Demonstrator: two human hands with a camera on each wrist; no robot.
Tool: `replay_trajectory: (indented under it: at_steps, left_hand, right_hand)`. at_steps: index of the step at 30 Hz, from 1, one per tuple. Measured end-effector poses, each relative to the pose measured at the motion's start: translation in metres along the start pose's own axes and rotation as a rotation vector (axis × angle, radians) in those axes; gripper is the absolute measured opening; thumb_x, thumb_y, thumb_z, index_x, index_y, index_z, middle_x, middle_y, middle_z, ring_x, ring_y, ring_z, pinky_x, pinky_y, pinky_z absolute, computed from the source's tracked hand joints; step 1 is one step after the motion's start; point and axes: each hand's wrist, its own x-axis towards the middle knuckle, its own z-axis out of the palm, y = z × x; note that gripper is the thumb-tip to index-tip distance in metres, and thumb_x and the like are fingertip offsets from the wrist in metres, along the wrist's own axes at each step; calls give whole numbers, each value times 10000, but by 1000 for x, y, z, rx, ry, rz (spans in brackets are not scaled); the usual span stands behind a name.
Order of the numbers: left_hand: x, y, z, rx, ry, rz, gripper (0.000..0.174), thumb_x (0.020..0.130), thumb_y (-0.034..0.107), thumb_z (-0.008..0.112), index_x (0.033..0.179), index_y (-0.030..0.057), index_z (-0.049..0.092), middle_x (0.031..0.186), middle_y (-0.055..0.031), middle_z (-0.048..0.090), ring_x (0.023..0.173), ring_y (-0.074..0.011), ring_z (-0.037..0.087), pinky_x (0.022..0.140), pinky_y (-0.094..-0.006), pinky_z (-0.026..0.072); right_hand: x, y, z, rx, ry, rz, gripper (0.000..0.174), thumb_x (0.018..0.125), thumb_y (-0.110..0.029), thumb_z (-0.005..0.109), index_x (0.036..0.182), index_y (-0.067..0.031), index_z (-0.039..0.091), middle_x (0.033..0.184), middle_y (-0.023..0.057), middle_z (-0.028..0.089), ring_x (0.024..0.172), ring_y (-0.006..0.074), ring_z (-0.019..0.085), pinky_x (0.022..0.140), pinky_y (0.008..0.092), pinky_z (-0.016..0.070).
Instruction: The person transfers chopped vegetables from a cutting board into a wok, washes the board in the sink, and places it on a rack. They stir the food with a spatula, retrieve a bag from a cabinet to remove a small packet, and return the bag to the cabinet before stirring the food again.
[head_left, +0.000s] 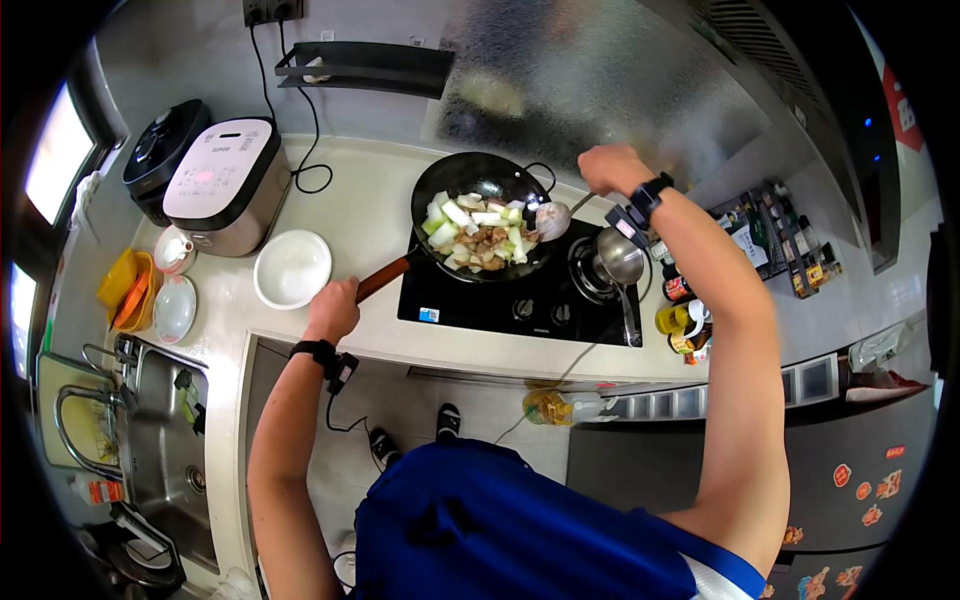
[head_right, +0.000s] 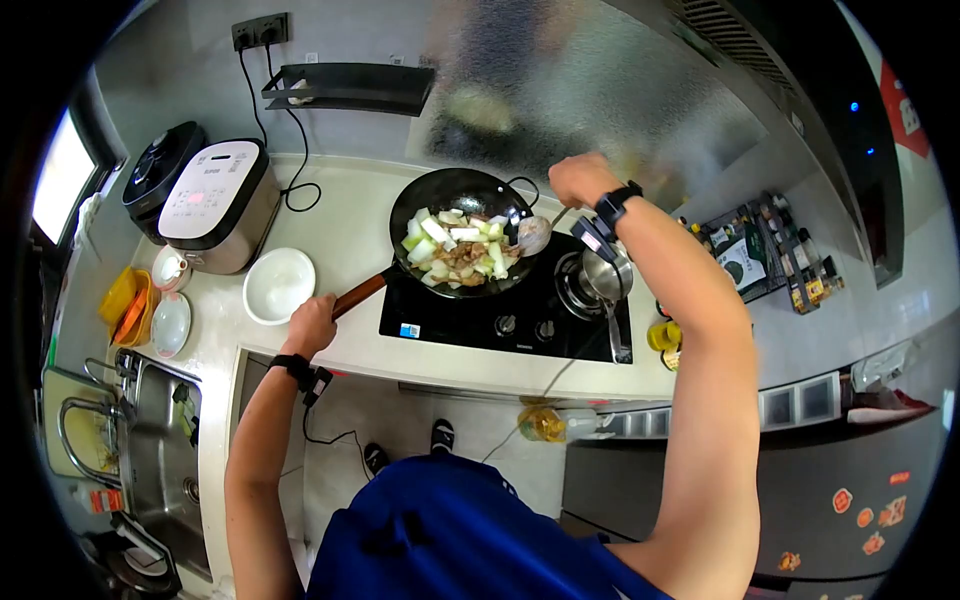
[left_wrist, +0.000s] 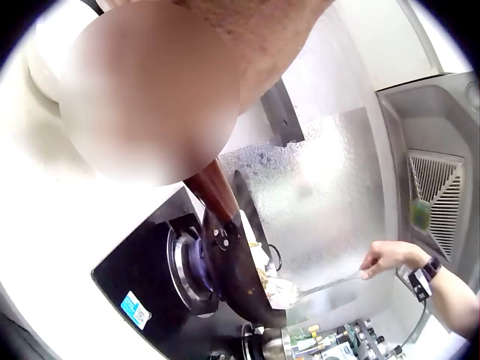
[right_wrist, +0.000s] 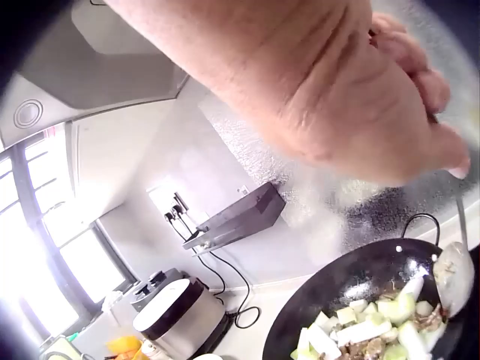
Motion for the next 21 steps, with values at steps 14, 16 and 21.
replay_trajectory:
  at_steps: [14, 16, 21]
  left_hand:
    - [3, -4, -2, 14, -15, 23, 171, 805, 1, 593, 969, 36, 625, 886, -214, 700, 872, -430, 682, 769, -509, 562]
    - [4, -6, -1, 10, -22, 55, 184, 797, -1, 602, 976, 35, 623, 884, -214, 700, 871, -430, 682, 769, -509, 562]
    - [2, -4, -1, 20, -1, 46, 194, 791, 1, 611, 982, 36, 620, 883, -217, 698, 859, -428, 684, 760, -505, 566]
  right_hand:
    - [31, -56, 178, 1187, -181, -52, 313, 785, -188, 832, 667, 32, 643, 563, 82, 575, 458, 194, 512, 457, 383, 399]
    - [34, -75, 190, 1306, -160, -44, 305, 803, -198, 835, 685, 8, 644, 570, 63, 576, 457, 168, 500, 444, 354, 379]
    - [34, -111, 168, 1482, -127, 10, 180, 858, -188, 794, 883, -31, 710, 625, 14, 570, 489, 101, 469, 425, 305, 313]
